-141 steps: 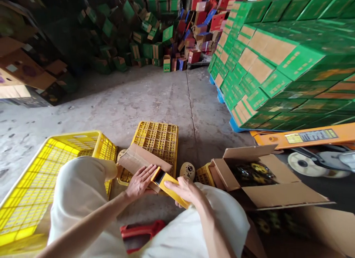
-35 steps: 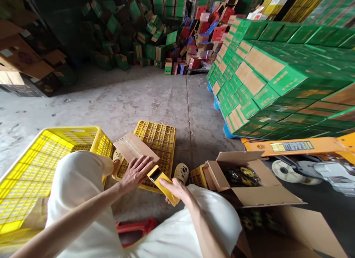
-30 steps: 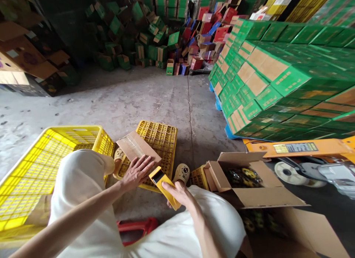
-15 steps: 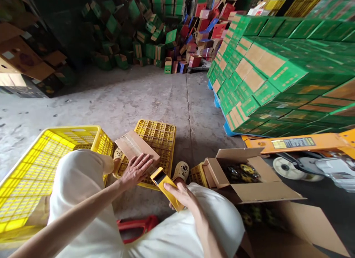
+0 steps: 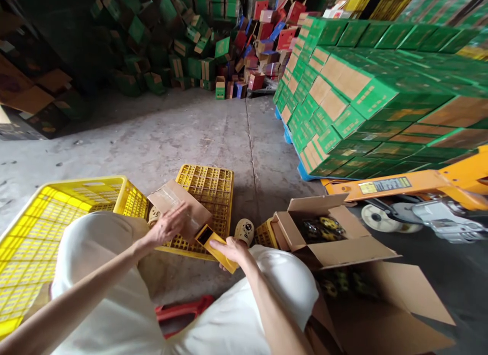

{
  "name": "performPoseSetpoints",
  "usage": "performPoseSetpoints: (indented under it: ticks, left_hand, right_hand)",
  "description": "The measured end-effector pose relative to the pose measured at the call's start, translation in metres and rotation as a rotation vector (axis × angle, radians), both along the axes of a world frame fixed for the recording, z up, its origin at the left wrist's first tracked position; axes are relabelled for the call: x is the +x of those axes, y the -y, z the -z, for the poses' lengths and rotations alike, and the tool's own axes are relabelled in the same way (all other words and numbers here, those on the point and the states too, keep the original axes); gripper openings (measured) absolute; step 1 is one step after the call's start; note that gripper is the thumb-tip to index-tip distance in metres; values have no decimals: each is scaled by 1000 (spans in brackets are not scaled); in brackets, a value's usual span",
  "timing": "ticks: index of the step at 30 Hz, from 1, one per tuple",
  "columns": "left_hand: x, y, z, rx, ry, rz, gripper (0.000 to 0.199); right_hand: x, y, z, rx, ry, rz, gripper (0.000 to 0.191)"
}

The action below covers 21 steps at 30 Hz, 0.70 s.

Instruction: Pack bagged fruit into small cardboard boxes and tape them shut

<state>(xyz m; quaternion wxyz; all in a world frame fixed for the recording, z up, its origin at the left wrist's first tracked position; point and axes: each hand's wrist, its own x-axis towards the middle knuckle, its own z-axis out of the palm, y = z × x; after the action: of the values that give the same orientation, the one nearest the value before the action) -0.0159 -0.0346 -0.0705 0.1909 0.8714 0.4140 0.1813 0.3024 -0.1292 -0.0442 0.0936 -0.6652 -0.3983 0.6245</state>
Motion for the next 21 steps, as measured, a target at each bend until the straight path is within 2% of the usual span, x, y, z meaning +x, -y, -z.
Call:
performPoseSetpoints:
  ticks: [4, 6, 9, 13, 15, 18, 21]
  left_hand:
    - [-31, -60, -9, 31, -12, -513, 69]
    - [-41, -81, -10, -88, -68, -636, 65]
    - [-51, -95, -8, -288, -121, -664, 54]
    - [-65, -95, -9, -353, -55, -701, 54]
    - [-70, -94, -11, -392, 30, -730, 54]
    - [-65, -87, -13, -507, 215, -697, 58]
    - [-46, -65, -12, -657, 437, -536, 72]
  right_hand:
    - [-7, 2, -12, -33, 49, -39, 50]
    - [-11, 3, -19, -37, 47, -24, 43]
    - [-12, 5, -24, 10, 22, -14, 42]
    - [-6, 9, -27, 139, 28, -49, 51]
    - [-2, 14, -37, 178, 2, -52, 52]
    - [-1, 25, -74, 180, -86, 17, 51]
    - [-3, 33, -130, 140, -25, 76, 48]
